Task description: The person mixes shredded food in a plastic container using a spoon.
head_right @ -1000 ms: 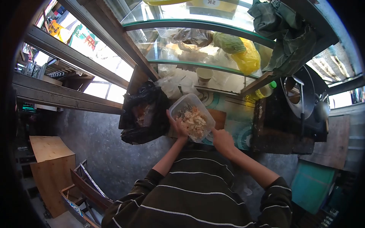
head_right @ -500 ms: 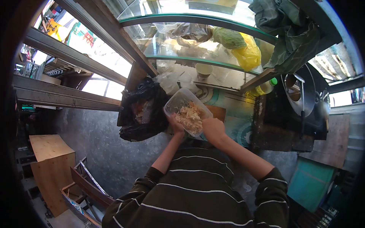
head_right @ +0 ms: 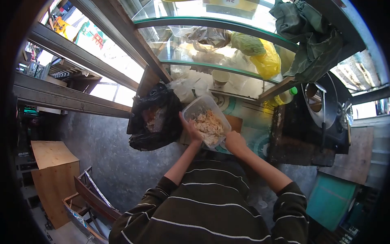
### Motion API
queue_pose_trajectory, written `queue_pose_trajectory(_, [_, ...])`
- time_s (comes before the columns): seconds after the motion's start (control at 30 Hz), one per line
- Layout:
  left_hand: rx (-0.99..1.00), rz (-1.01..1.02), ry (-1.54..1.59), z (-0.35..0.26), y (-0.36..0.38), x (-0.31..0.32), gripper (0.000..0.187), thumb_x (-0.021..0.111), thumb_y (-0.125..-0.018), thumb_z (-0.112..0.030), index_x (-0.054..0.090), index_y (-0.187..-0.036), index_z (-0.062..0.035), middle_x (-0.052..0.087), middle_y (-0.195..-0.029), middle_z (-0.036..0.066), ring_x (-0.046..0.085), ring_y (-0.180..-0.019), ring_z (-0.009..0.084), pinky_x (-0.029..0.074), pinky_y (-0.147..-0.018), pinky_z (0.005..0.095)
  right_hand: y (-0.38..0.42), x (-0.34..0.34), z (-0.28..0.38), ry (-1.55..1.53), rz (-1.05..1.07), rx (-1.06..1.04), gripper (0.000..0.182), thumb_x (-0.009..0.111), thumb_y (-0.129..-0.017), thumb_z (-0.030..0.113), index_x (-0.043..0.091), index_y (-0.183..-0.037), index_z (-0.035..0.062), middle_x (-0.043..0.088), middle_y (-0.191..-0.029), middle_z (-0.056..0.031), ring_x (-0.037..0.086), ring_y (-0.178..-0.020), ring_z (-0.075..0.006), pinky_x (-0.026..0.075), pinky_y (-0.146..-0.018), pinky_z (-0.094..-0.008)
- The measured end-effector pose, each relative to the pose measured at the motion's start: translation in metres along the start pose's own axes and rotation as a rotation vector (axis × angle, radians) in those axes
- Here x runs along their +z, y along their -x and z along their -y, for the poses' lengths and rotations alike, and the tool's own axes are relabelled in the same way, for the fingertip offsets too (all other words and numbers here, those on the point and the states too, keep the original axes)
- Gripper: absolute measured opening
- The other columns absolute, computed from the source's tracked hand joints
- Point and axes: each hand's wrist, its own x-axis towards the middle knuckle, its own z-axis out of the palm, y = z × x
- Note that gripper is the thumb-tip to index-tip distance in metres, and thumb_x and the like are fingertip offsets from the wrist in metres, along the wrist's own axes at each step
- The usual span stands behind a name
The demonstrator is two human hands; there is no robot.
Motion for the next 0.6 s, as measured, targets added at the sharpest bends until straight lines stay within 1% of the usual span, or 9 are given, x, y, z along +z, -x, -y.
queue_pose_trajectory(0.07, [0.034, 0.01, -0.039, -0.004, 0.007, 0.001, 0.07, 0.043, -0.076, -0.02, 0.014, -0.137, -0.0023, 0.019, -0.136, 0.022, 0.018, -0.127, 0.0321, 0.011, -0.104, 0.0392, -0.008, 0.026, -0.015, -0.079, 0.053, -0.039, 0.018, 0.052, -0.071, 0.009, 0.063, -0.08, -0.0028, 0.058, -0.07, -0.0258, 0.059, -0.075, -0.0403, 0.048, -0.068, -0.0444])
queue_pose_trajectory(0.13, [0.043, 0.079, -0.131, -0.011, 0.008, 0.005, 0.073, 0.045, -0.075, -0.024, 0.014, -0.138, -0.0036, 0.018, -0.136, 0.022, 0.02, -0.126, 0.0337, 0.012, -0.104, 0.0398, -0.007, 0.037, -0.019, -0.323, 0.03, -0.078, 0.019, 0.056, -0.072, 0.011, 0.065, -0.083, -0.0024, 0.058, -0.059, -0.0186, 0.06, -0.056, -0.032, 0.046, -0.051, -0.0396])
queue_pose_trajectory(0.17, [0.047, 0.086, -0.126, -0.009, 0.006, 0.002, 0.073, 0.045, -0.075, -0.024, 0.014, -0.138, -0.0036, 0.018, -0.136, 0.022, 0.02, -0.126, 0.0337, 0.012, -0.104, 0.0398, -0.007, 0.036, -0.018, -0.323, 0.021, -0.074, 0.019, 0.056, -0.072, 0.011, 0.065, -0.083, -0.0024, 0.058, -0.059, -0.0186, 0.06, -0.056, -0.032, 0.046, -0.051, -0.0396])
queue_pose_trajectory(0.23, [0.027, 0.108, -0.142, -0.003, 0.005, -0.006, 0.074, 0.046, -0.075, -0.025, 0.013, -0.138, -0.0042, 0.017, -0.136, 0.022, 0.021, -0.125, 0.0346, 0.013, -0.103, 0.0401, -0.008, 0.035, -0.015, -0.614, 0.215, 0.15, 0.019, 0.057, -0.077, 0.011, 0.065, -0.088, -0.0013, 0.049, -0.05, -0.0048, 0.044, -0.038, -0.0155, 0.034, -0.036, -0.03])
queue_pose_trajectory(0.33, [0.031, 0.129, -0.096, -0.007, 0.005, -0.01, 0.074, 0.046, -0.075, -0.025, 0.013, -0.138, -0.0044, 0.017, -0.136, 0.021, 0.02, -0.126, 0.0336, 0.012, -0.104, 0.0395, 0.002, 0.015, -0.013, -0.858, 0.449, 0.289, 0.018, 0.054, -0.081, 0.01, 0.065, -0.092, -0.0003, 0.039, -0.049, 0.0034, 0.03, -0.037, -0.0063, 0.022, -0.032, -0.0241])
queue_pose_trajectory(0.47, [-0.021, 0.109, -0.019, -0.01, 0.004, -0.01, 0.074, 0.047, -0.076, -0.026, 0.013, -0.138, -0.0048, 0.017, -0.137, 0.02, 0.018, -0.127, 0.0321, 0.011, -0.104, 0.039, 0.003, -0.001, -0.025, -0.891, 0.496, 0.331, 0.02, 0.052, -0.084, 0.011, 0.064, -0.097, 0.0009, 0.036, -0.049, 0.0049, 0.028, -0.037, -0.0051, 0.021, -0.033, -0.0228])
queue_pose_trajectory(0.53, [-0.004, 0.118, -0.031, -0.011, 0.003, -0.01, 0.074, 0.047, -0.077, -0.026, 0.012, -0.138, -0.0044, 0.016, -0.138, 0.02, 0.016, -0.128, 0.031, 0.009, -0.104, 0.0385, 0.003, -0.002, -0.031, -0.633, 0.317, 0.164, 0.02, 0.054, -0.076, 0.012, 0.067, -0.088, 0.0032, 0.05, -0.049, -0.0082, 0.048, -0.04, -0.0171, 0.036, -0.038, -0.0326])
queue_pose_trajectory(0.57, [-0.007, 0.115, -0.032, -0.01, 0.003, -0.01, 0.074, 0.047, -0.077, -0.026, 0.012, -0.138, -0.0044, 0.016, -0.138, 0.02, 0.016, -0.128, 0.031, 0.009, -0.104, 0.0385, 0.003, -0.001, -0.031, -0.631, 0.321, 0.163, 0.02, 0.054, -0.076, 0.012, 0.067, -0.088, 0.0032, 0.05, -0.049, -0.0082, 0.048, -0.04, -0.0171, 0.036, -0.038, -0.0326])
queue_pose_trajectory(0.6, [-0.023, 0.103, -0.015, -0.008, 0.004, -0.011, 0.073, 0.047, -0.077, -0.025, 0.012, -0.138, -0.0041, 0.016, -0.139, 0.019, 0.015, -0.129, 0.0303, 0.009, -0.105, 0.0379, 0.004, -0.001, -0.031, -0.492, 0.063, -0.067, 0.02, 0.052, -0.076, 0.011, 0.067, -0.087, 0.0033, 0.054, -0.054, -0.0129, 0.053, -0.047, -0.0244, 0.04, -0.043, -0.0372])
